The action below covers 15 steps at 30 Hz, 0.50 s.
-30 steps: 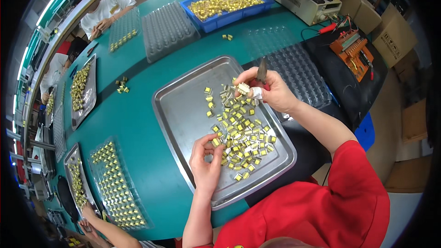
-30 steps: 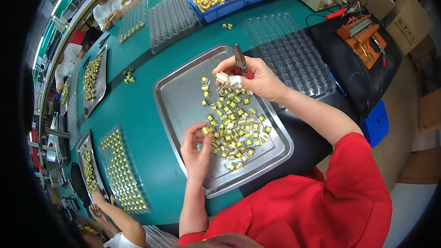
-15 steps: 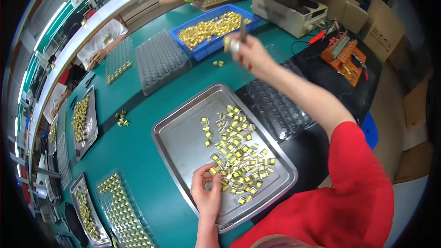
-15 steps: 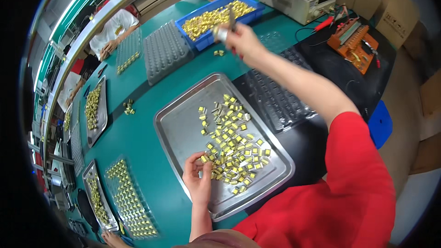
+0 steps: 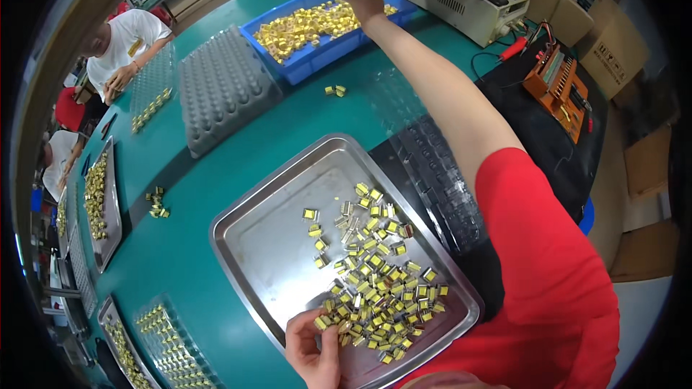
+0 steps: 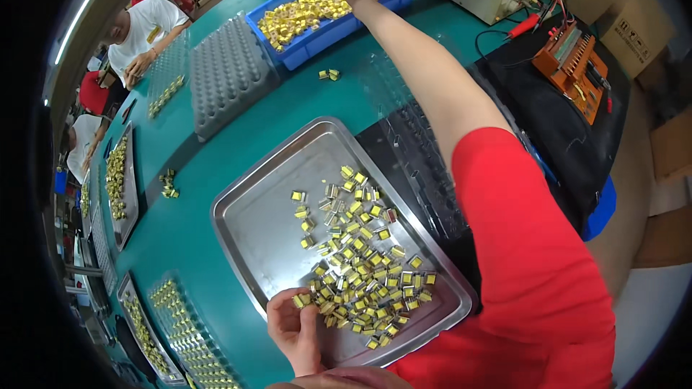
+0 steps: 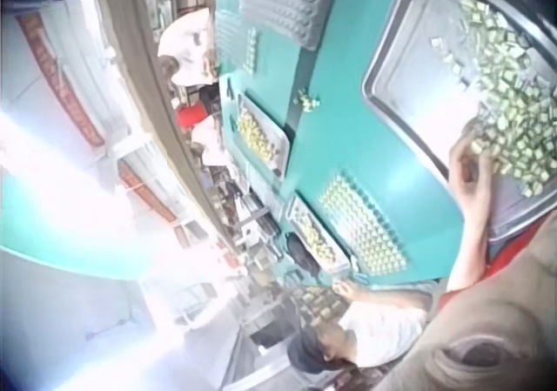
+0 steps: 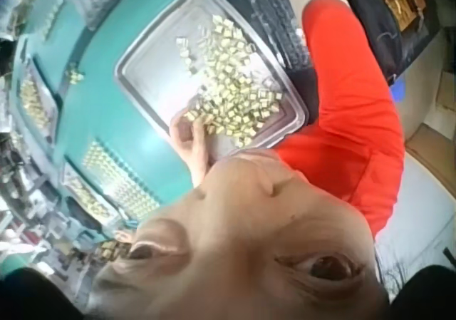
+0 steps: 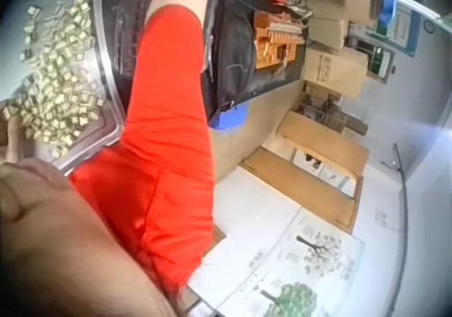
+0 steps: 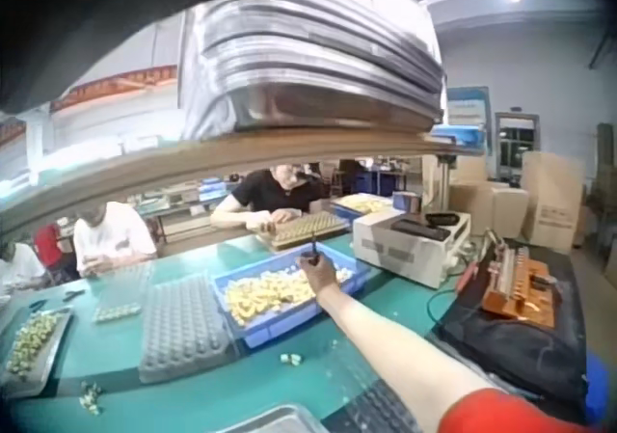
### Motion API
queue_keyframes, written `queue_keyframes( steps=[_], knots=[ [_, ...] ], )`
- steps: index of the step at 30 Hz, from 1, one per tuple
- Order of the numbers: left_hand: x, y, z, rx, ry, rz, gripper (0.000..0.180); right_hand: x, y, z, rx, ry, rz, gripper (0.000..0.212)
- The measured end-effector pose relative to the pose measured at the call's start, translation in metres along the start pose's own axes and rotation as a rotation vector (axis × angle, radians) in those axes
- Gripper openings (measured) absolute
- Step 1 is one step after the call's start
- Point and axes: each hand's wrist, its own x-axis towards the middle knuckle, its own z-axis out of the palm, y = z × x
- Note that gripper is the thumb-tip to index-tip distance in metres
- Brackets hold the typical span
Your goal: Sorting and assembling small yellow electronic components into strips on a metal tray.
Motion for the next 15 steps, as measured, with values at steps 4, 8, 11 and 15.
queue_keyframes(
  steps=[4, 8, 11, 15],
  knots=[
    [0.002, -0.005, -0.001, -0.071, -0.02, 0.081, 0.033, 0.021, 0.026, 0.015, 0.014, -0.045, -0.086, 0.036],
    [0.003, -0.006, -0.002, -0.078, -0.009, 0.09, 0.034, 0.023, 0.02, 0.024, -0.052, -0.056, -0.102, 0.031],
    [0.001, -0.006, -0.008, -0.077, 0.004, 0.072, 0.035, 0.001, 0.001, 0.043, -0.045, -0.062, -0.076, 0.028],
    [0.002, -0.019, -0.01, -0.035, -0.063, 0.243, 0.035, -0.004, 0.003, 0.05, -0.022, -0.043, -0.057, 0.027]
  ],
)
